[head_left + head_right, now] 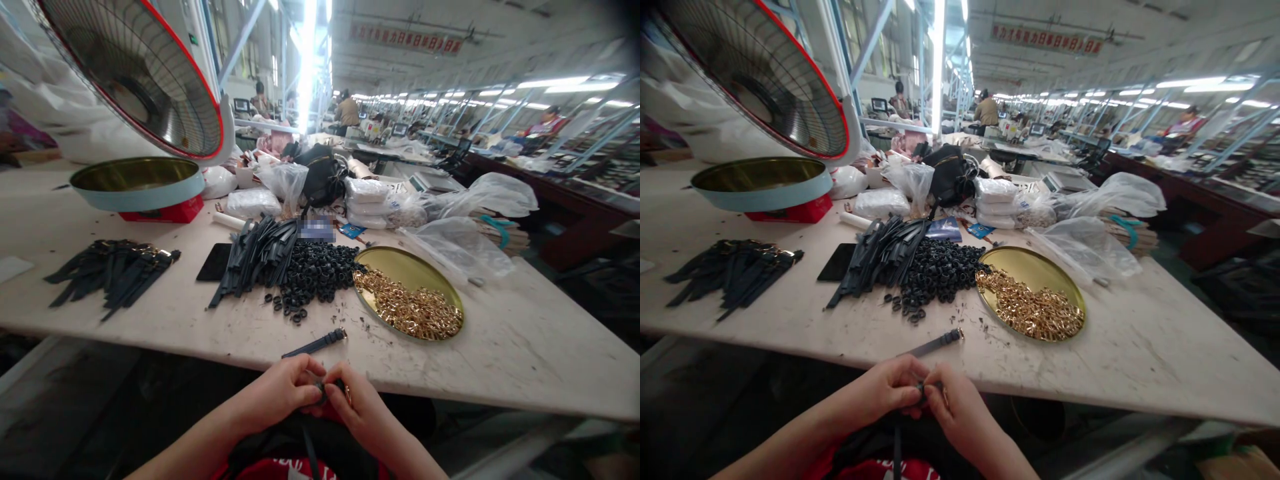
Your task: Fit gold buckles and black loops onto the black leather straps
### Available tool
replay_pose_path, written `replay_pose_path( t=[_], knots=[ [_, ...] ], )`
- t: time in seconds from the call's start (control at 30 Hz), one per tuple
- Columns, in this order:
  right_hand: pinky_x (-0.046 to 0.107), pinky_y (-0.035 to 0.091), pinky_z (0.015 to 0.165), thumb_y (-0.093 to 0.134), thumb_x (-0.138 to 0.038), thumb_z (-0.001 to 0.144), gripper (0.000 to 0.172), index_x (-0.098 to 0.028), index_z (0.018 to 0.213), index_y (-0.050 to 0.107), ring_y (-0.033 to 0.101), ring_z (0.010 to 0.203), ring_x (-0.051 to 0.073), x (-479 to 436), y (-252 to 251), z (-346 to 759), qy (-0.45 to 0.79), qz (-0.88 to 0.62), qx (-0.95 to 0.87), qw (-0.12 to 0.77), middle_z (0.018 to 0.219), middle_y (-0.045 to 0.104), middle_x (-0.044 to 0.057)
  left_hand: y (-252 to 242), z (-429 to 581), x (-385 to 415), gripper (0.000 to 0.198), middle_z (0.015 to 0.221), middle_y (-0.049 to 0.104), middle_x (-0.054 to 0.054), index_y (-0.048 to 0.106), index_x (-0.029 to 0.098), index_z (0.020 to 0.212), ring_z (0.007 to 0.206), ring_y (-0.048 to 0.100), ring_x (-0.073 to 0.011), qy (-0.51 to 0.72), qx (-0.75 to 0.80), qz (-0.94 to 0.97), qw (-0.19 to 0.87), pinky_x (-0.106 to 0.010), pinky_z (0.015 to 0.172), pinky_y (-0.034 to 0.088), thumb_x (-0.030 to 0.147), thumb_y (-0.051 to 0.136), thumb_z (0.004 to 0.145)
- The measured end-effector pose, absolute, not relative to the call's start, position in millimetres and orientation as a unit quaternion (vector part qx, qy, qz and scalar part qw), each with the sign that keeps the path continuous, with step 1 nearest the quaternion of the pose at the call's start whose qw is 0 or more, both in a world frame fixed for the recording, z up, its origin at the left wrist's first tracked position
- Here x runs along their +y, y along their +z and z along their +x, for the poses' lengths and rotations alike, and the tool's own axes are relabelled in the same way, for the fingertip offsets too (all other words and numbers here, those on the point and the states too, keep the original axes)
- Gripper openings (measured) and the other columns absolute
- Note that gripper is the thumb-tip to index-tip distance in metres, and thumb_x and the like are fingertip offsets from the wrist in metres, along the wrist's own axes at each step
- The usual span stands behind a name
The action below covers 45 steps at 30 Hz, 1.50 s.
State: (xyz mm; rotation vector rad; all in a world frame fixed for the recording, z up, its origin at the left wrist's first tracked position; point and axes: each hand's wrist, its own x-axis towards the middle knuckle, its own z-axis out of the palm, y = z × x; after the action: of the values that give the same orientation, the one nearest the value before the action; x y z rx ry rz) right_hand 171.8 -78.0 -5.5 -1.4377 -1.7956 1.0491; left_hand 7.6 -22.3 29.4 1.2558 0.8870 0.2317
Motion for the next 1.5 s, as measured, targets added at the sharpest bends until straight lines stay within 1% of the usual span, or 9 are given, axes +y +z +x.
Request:
replay_pose_path(
  t=[0.13, 0.33, 0.43, 0.57, 0.67, 0.77, 1.1, 1.27, 1.5],
  knots=[
    [0.025, 0.034, 0.056, 0.042, -0.026, 0.084, 0.009, -0.021, 0.084, 0.049, 0.048, 0.062, 0.014, -83, -5, 171, 0.411, -0.542, -0.65, 0.339, 0.069, 0.055, -0.001, 33, 3, -27, 0.028, 0.065, 0.063, 0.002, 0.051, 0.013, 0.095, 0.063, 0.059, -0.0126, 0.1, 0.396, 0.578, 0.707, -0.022, 0.058, 0.041, 0.017, 0.049, 0.068],
    [0.024, 0.032, 0.054, 0.045, -0.025, 0.083, 0.008, -0.021, 0.08, 0.051, 0.048, 0.061, 0.014, -89, 3, 174, 0.418, -0.528, -0.686, 0.275, 0.068, 0.056, -0.002, 30, 5, -37, 0.023, 0.069, 0.065, 0.001, 0.056, 0.015, 0.09, 0.065, 0.06, -0.0126, 0.096, 0.376, 0.603, 0.697, -0.021, 0.058, 0.042, 0.015, 0.048, 0.068],
    [0.024, 0.034, 0.057, 0.042, -0.027, 0.085, 0.011, -0.021, 0.08, 0.05, 0.049, 0.065, 0.014, -90, -2, 174, 0.432, -0.527, -0.662, 0.311, 0.071, 0.055, -0.001, 30, 6, -36, 0.025, 0.074, 0.065, 0.0, 0.056, 0.015, 0.093, 0.068, 0.059, -0.0133, 0.105, 0.373, 0.623, 0.68, -0.02, 0.059, 0.042, 0.018, 0.047, 0.07],
    [0.026, 0.037, 0.062, 0.036, -0.031, 0.088, 0.018, -0.02, 0.093, 0.05, 0.051, 0.07, 0.015, -87, -14, 170, 0.409, -0.538, -0.634, 0.377, 0.077, 0.056, 0.001, 31, 0, -27, 0.022, 0.069, 0.064, 0.0, 0.059, 0.016, 0.085, 0.058, 0.058, -0.0136, 0.039, 0.379, 0.679, 0.627, -0.021, 0.052, 0.04, 0.028, 0.043, 0.076],
    [0.027, 0.037, 0.061, 0.039, -0.031, 0.087, 0.02, -0.021, 0.101, 0.049, 0.052, 0.066, 0.016, -83, -19, 168, 0.389, -0.545, -0.646, 0.368, 0.073, 0.056, 0.001, 29, -1, -22, 0.026, 0.061, 0.061, 0.001, 0.06, 0.017, 0.074, 0.052, 0.054, -0.0124, -0.001, 0.375, 0.714, 0.591, -0.02, 0.051, 0.04, 0.03, 0.039, 0.078],
    [0.026, 0.038, 0.06, 0.037, -0.03, 0.088, 0.02, -0.022, 0.103, 0.048, 0.052, 0.065, 0.016, -77, -21, 168, 0.394, -0.539, -0.648, 0.367, 0.072, 0.056, 0.001, 25, 4, -17, 0.027, 0.058, 0.059, 0.002, 0.061, 0.018, 0.077, 0.051, 0.052, -0.011, 0.01, 0.373, 0.723, 0.581, -0.018, 0.05, 0.039, 0.029, 0.037, 0.079],
    [0.026, 0.038, 0.055, 0.034, -0.033, 0.088, 0.023, -0.022, 0.104, 0.048, 0.053, 0.062, 0.016, -41, -31, 172, 0.391, -0.537, -0.652, 0.364, 0.069, 0.055, 0.001, 23, 1, 23, 0.025, 0.055, 0.056, 0.003, 0.057, 0.016, 0.07, 0.041, 0.042, -0.0066, -0.013, 0.371, 0.639, 0.674, -0.015, 0.04, 0.03, 0.035, 0.043, 0.077],
    [0.026, 0.037, 0.055, 0.036, -0.039, 0.086, 0.026, -0.023, 0.102, 0.05, 0.053, 0.059, 0.016, -32, -45, 168, 0.419, -0.524, -0.641, 0.373, 0.067, 0.056, 0.001, 6, 6, 29, 0.021, 0.057, 0.056, 0.002, 0.057, 0.015, 0.068, 0.042, 0.045, -0.0068, 0.01, 0.381, 0.591, 0.711, -0.016, 0.043, 0.034, 0.031, 0.045, 0.074],
    [0.026, 0.035, 0.049, 0.034, -0.048, 0.085, 0.034, -0.021, 0.098, 0.051, 0.048, 0.051, 0.014, -6, -52, 163, 0.448, -0.577, -0.538, 0.421, 0.062, 0.053, -0.001, -2, 18, 42, 0.03, 0.06, 0.063, 0.0, 0.063, 0.016, 0.076, 0.05, 0.052, -0.0111, 0.022, 0.403, 0.718, 0.567, -0.018, 0.048, 0.038, 0.029, 0.036, 0.079]
  ],
)
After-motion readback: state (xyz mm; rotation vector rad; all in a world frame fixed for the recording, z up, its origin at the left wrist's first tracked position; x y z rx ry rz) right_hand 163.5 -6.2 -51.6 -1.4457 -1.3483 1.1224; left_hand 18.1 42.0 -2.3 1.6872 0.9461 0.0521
